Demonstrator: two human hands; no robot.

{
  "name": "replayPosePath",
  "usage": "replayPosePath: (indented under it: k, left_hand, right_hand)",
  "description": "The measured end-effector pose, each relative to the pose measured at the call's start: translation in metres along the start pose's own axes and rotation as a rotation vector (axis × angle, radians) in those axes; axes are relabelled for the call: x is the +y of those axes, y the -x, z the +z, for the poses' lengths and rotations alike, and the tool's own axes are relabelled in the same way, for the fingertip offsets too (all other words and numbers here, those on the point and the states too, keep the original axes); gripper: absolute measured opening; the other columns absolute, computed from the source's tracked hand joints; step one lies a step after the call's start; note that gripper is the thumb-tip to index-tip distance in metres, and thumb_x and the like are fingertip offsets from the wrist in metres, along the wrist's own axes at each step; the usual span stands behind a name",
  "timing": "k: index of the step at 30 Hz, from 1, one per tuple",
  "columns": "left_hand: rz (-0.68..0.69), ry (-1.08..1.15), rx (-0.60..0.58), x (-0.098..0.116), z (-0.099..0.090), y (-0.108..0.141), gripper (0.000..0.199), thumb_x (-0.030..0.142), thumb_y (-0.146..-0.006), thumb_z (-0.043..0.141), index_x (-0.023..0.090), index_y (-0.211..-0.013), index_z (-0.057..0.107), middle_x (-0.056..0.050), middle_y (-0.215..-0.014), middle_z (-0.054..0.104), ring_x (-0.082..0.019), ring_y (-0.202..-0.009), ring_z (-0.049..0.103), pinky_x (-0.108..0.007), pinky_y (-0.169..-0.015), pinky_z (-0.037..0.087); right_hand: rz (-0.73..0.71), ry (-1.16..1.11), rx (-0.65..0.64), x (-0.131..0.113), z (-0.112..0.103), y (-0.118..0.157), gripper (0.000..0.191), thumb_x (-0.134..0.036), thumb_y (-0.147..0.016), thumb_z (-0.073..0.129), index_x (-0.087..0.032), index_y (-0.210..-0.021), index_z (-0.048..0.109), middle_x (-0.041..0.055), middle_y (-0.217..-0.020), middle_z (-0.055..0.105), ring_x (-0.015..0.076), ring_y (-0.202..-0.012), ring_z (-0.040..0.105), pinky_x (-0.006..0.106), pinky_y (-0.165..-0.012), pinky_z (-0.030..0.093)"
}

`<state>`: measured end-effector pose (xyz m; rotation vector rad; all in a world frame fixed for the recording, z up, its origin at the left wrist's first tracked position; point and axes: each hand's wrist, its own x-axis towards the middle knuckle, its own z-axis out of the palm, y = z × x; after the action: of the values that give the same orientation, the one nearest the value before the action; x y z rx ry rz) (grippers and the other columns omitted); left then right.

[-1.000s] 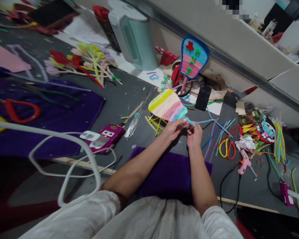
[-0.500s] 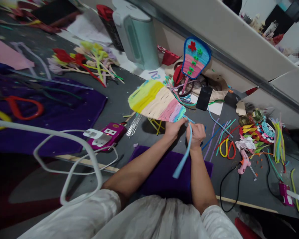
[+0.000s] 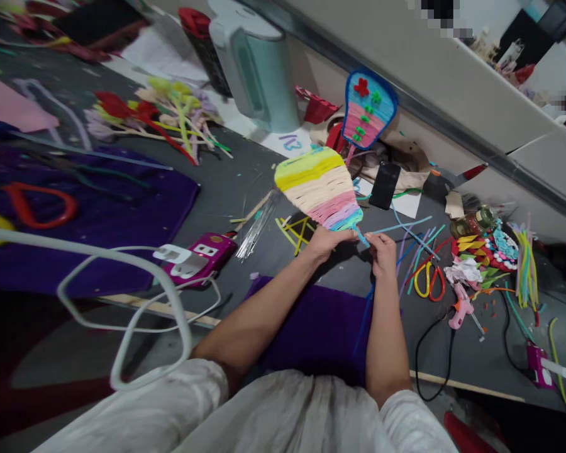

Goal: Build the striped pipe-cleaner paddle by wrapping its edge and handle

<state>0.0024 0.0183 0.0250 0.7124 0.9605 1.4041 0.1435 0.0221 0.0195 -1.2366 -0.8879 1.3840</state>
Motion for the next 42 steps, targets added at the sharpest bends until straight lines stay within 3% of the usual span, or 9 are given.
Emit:
replayPosePath:
  k: [4,8,14,19,23,28,33,37,42]
  left_hand:
    - [-0.107,0.123,-0.084,0.004,-0.004,0.0,0.031,0.021,-0.049,0.08,0.013,-0.075,0.065,-0.002,-0.068,0.066,-0.015,-0.058,0.062,-0.031,-0.063,0.054]
    - [-0.19,0.221,-0.093,0.0,-0.005,-0.002,0.031,0.02,-0.05,0.081,0.012,-0.076,0.066,-0.003,-0.067,0.067,-0.014,-0.057,0.063,-0.029,-0.064,0.055]
    - [-0.272,0.406,0.132,-0.013,0.001,-0.007,0.017,0.015,-0.058,0.076,0.012,-0.071,0.065,-0.003,-0.065,0.067,-0.013,-0.065,0.067,-0.026,-0.074,0.056]
    - [-0.189,0.432,0.238,-0.016,0.006,-0.006,0.019,0.017,-0.058,0.077,0.014,-0.07,0.063,-0.001,-0.066,0.067,-0.014,-0.07,0.068,-0.03,-0.08,0.056]
    - [-0.084,0.383,0.308,-0.014,0.007,-0.004,0.026,0.022,-0.053,0.079,0.013,-0.071,0.063,-0.002,-0.067,0.067,-0.014,-0.067,0.066,-0.031,-0.077,0.056]
    - [0.142,0.128,0.386,-0.019,0.008,-0.006,0.028,0.026,-0.054,0.076,0.016,-0.076,0.062,0.0,-0.072,0.066,-0.015,-0.07,0.064,-0.031,-0.073,0.054]
    - [0.229,-0.046,0.39,-0.024,0.005,-0.01,0.025,0.025,-0.054,0.076,0.018,-0.073,0.061,-0.001,-0.077,0.066,-0.017,-0.076,0.062,-0.03,-0.078,0.05]
    - [0.19,-0.015,0.284,-0.02,0.003,-0.009,0.024,0.021,-0.052,0.076,0.016,-0.072,0.062,-0.001,-0.072,0.065,-0.016,-0.072,0.061,-0.03,-0.076,0.05]
    - [0.056,0.052,0.099,-0.009,0.002,-0.005,0.026,0.02,-0.05,0.077,0.015,-0.07,0.061,0.001,-0.065,0.063,-0.015,-0.062,0.059,-0.031,-0.067,0.053]
  right_hand:
    - [0.12,-0.139,-0.111,0.001,-0.001,0.0,0.023,-0.027,-0.056,0.075,-0.018,-0.056,0.054,-0.0067,-0.054,0.047,0.0047,-0.046,0.03,0.019,-0.04,0.015]
    - [0.176,-0.262,-0.129,0.007,0.008,0.0,0.026,-0.028,-0.058,0.074,-0.019,-0.059,0.05,-0.0073,-0.054,0.043,0.0051,-0.046,0.032,0.018,-0.039,0.02]
    - [-0.032,-0.294,0.131,0.022,0.035,0.005,0.023,-0.03,-0.063,0.068,-0.02,-0.063,0.048,-0.007,-0.056,0.042,0.0058,-0.048,0.033,0.019,-0.04,0.022]
    - [-0.36,0.019,0.34,0.025,0.044,0.016,0.019,-0.036,-0.069,0.068,-0.02,-0.066,0.06,-0.0027,-0.064,0.052,0.0096,-0.059,0.045,0.022,-0.053,0.039]
    - [-0.584,0.442,0.24,0.021,0.034,0.022,0.015,-0.037,-0.077,0.064,-0.024,-0.076,0.071,0.0018,-0.074,0.057,0.0158,-0.077,0.051,0.03,-0.077,0.044]
    - [-0.645,0.708,0.225,0.02,0.022,0.02,0.017,-0.036,-0.081,0.06,-0.026,-0.078,0.073,0.0035,-0.073,0.055,0.0177,-0.079,0.048,0.032,-0.082,0.042]
    - [-0.69,0.656,0.252,0.017,0.017,0.016,0.014,-0.033,-0.08,0.062,-0.025,-0.077,0.073,0.0029,-0.073,0.057,0.0173,-0.078,0.051,0.031,-0.08,0.042]
    - [-0.607,0.434,0.244,0.008,0.011,0.008,0.015,-0.032,-0.075,0.066,-0.02,-0.068,0.069,0.0015,-0.072,0.061,0.014,-0.071,0.053,0.027,-0.069,0.043]
    - [-0.138,0.082,0.04,0.0,-0.001,0.0,0.02,-0.028,-0.062,0.074,-0.017,-0.057,0.058,-0.0076,-0.051,0.045,0.0054,-0.048,0.034,0.019,-0.045,0.027]
